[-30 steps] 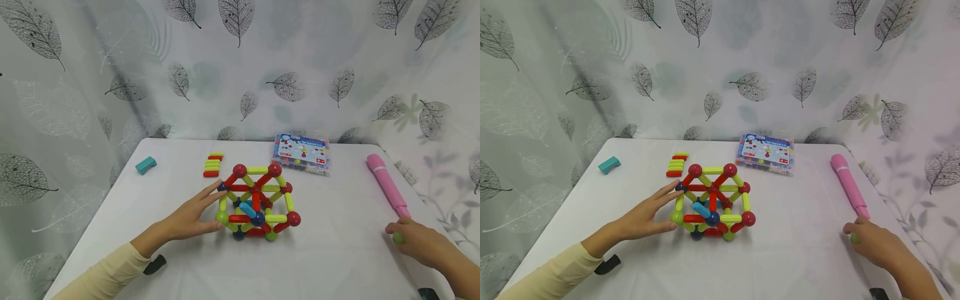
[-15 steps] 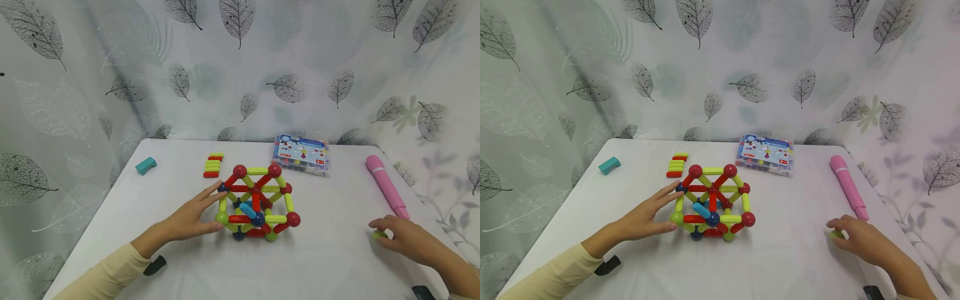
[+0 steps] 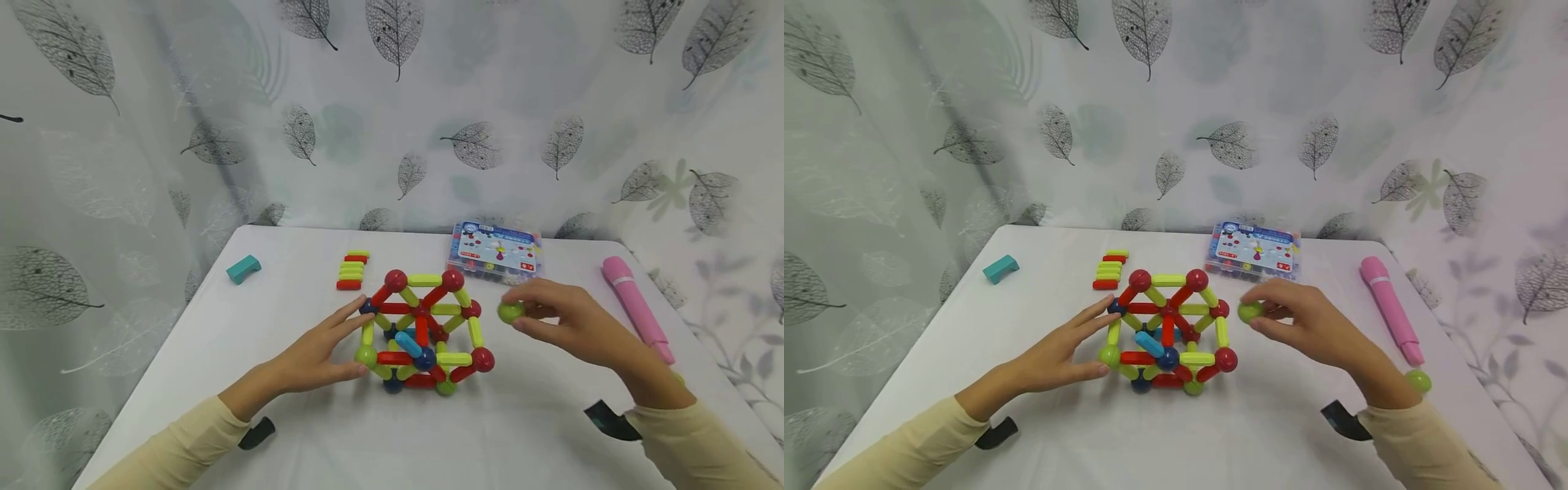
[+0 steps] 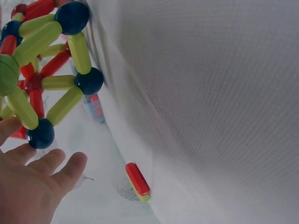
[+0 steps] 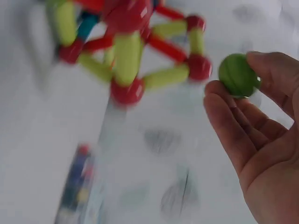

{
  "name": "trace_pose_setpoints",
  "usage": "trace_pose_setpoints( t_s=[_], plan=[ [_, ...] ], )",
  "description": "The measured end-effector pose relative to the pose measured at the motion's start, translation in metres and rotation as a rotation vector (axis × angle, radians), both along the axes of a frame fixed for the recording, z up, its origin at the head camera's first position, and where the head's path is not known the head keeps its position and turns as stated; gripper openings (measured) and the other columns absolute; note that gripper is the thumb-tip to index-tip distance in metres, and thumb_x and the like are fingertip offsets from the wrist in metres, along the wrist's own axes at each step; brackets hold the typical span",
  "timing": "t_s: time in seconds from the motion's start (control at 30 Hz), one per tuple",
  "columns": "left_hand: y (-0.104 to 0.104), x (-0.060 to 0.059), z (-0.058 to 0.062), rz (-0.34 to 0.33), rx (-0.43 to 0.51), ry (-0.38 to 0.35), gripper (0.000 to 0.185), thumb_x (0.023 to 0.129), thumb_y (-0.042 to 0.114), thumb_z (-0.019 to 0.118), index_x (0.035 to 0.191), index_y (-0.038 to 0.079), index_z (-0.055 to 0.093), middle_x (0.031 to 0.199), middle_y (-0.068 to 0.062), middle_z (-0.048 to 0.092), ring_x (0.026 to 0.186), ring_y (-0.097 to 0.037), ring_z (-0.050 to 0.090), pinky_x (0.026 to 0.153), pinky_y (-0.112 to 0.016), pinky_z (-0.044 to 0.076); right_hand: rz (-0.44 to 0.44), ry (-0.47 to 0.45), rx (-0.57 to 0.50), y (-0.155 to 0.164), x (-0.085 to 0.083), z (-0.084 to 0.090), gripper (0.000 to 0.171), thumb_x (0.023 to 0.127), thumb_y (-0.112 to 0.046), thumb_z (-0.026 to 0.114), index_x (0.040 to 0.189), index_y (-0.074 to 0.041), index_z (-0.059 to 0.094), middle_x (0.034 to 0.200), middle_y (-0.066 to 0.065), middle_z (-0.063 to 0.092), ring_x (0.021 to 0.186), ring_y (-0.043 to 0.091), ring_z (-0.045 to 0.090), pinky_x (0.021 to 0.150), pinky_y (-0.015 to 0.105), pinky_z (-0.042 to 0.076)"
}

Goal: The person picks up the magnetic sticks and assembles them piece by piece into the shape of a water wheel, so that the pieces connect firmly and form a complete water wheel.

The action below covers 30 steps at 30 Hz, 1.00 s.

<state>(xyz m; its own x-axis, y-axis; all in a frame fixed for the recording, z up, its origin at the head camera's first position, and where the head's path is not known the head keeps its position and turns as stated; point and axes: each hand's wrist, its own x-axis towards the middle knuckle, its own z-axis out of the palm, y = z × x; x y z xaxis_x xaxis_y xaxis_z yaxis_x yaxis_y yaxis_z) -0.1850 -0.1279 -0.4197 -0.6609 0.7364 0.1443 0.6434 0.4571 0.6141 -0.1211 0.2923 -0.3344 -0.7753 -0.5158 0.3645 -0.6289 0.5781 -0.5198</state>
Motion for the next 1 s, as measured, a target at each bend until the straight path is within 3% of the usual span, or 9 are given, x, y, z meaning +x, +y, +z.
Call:
trace_pose_setpoints(
  t_s=[0.1, 0.27, 0.47, 0.63, 1.0],
  plan=[
    [0.001, 0.001, 0.0, 0.0, -0.003, -0.01, 0.08, 0.09, 0.037, 0.078, 0.158, 0.02, 0.039, 0.171, 0.002, 0.016, 0.154, -0.028, 0.026, 0.108, -0.057, 0.045, 0.073, 0.008, 0.008, -0.034, -0.009, 0.014, 0.045, 0.087, 0.0, 0.078, 0.129, -0.011, 0.066, 0.115, -0.002, 0.07, 0.096, 0.008, 0.068, 0.081, 0.022, 0.059],
    [0.001, 0.0, -0.001, -0.004, -0.002, 0.002, 0.081, 0.09, 0.039, 0.077, 0.158, 0.02, 0.039, 0.171, 0.0, 0.016, 0.154, -0.028, 0.026, 0.108, -0.057, 0.045, 0.144, -0.069, 0.11, -0.085, -0.019, 0.03, 0.043, 0.092, -0.018, 0.077, 0.134, -0.013, 0.066, 0.123, -0.003, 0.069, 0.105, 0.011, 0.066, 0.08, 0.028, 0.059],
    [-0.001, -0.001, 0.001, -0.014, -0.005, 0.011, 0.081, 0.09, 0.043, 0.076, 0.159, 0.022, 0.038, 0.171, 0.0, 0.017, 0.154, -0.026, 0.027, 0.11, -0.055, 0.044, 0.201, -0.101, 0.235, -0.13, -0.032, 0.029, 0.042, 0.093, -0.023, 0.077, 0.133, -0.013, 0.067, 0.127, -0.002, 0.069, 0.116, 0.015, 0.064, 0.09, 0.031, 0.058],
    [-0.001, -0.001, 0.001, -0.022, -0.001, -0.002, 0.08, 0.091, 0.045, 0.075, 0.159, 0.025, 0.037, 0.171, 0.004, 0.015, 0.154, -0.025, 0.026, 0.112, -0.054, 0.042, 0.216, -0.069, 0.308, -0.143, -0.035, 0.023, 0.041, 0.093, -0.028, 0.076, 0.131, -0.015, 0.068, 0.123, -0.004, 0.07, 0.12, 0.015, 0.062, 0.096, 0.03, 0.056],
    [-0.001, -0.001, 0.003, -0.012, -0.004, -0.005, 0.08, 0.09, 0.044, 0.076, 0.158, 0.025, 0.038, 0.171, 0.003, 0.016, 0.154, -0.026, 0.027, 0.11, -0.055, 0.044, 0.253, -0.029, 0.309, -0.141, -0.032, 0.018, 0.042, 0.093, -0.026, 0.076, 0.134, -0.017, 0.066, 0.121, -0.004, 0.068, 0.111, 0.01, 0.063, 0.088, 0.025, 0.057]
  ],
)
